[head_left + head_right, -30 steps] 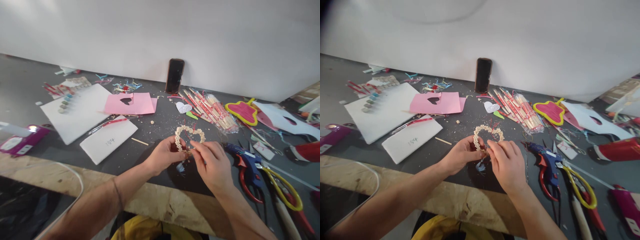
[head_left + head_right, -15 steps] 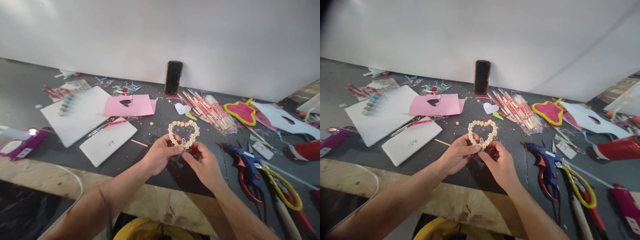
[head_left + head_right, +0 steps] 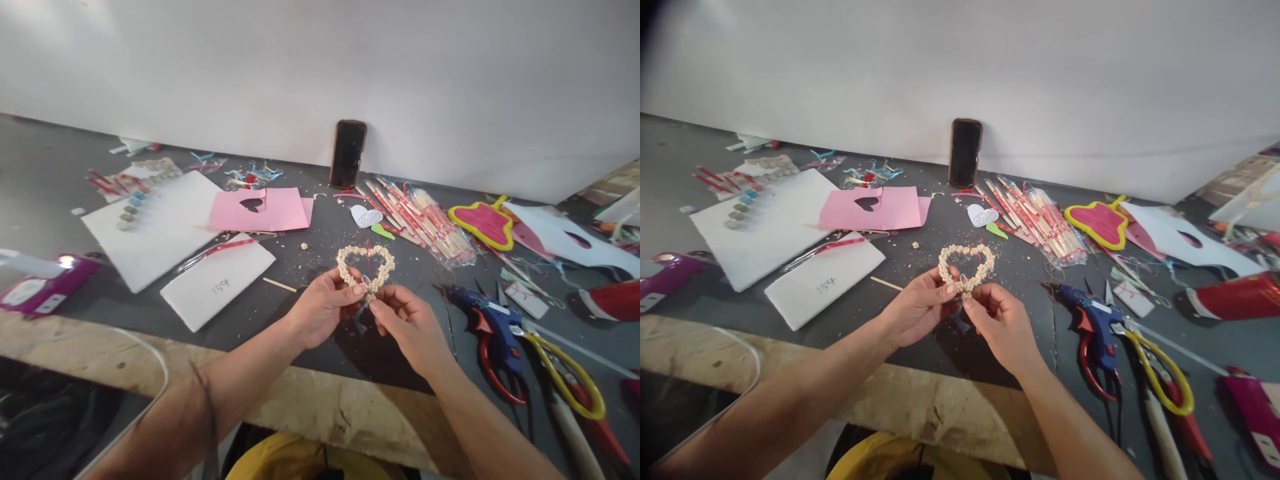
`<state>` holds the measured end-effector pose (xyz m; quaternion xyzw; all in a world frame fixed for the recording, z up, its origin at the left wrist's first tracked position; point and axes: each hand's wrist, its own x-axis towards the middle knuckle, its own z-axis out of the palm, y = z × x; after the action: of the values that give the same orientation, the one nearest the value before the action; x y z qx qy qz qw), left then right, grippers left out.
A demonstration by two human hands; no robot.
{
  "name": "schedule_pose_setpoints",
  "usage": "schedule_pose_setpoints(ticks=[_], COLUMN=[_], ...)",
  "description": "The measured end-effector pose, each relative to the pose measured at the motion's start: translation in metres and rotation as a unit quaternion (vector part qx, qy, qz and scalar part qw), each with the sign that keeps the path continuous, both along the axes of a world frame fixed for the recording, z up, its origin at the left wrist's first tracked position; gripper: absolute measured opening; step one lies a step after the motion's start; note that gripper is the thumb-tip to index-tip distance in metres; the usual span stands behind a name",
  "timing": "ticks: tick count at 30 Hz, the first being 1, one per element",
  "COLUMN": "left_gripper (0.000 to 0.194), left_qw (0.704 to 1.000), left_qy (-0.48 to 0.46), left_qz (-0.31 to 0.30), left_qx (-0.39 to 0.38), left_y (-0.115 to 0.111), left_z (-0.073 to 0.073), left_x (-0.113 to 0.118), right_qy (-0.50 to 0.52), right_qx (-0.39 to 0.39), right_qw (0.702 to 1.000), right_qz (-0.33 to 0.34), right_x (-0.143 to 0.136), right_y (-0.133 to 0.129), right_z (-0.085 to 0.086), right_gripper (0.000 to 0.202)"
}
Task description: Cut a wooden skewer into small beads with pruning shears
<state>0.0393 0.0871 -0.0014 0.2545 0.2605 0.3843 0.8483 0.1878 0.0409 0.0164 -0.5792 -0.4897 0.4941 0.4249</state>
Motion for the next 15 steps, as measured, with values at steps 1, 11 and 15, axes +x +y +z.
schedule_pose_setpoints(ticks=[1,11,15], left_gripper=[0.027,0.025,0.025], left_qw=[1.0,1.0,1.0], left_qy=[-0.003,-0.018,-0.017], left_qz=[-0.003,-0.007,-0.001], left_qx=[0.001,0.012,0.02], left_y=[-0.0003,-0.0001,-0.0001], left_z=[-0.0004,-0.0031,-0.0037], left_x=[0.0002,0.0007,0.0007], right_qy=[0.005,0.104,0.138], right_qx=[-0.004,-0.038,-0.063], right_qw=[1.0,0.993,0.988], right_qz=[0.006,0.041,0.043], right_x=[0.0001,0.0023,0.0024], right_y=[-0.0003,-0.0003,-0.0009], right_z=[-0.0004,-0.0077,-0.0086], right_gripper=[0.019,0.02,0.021])
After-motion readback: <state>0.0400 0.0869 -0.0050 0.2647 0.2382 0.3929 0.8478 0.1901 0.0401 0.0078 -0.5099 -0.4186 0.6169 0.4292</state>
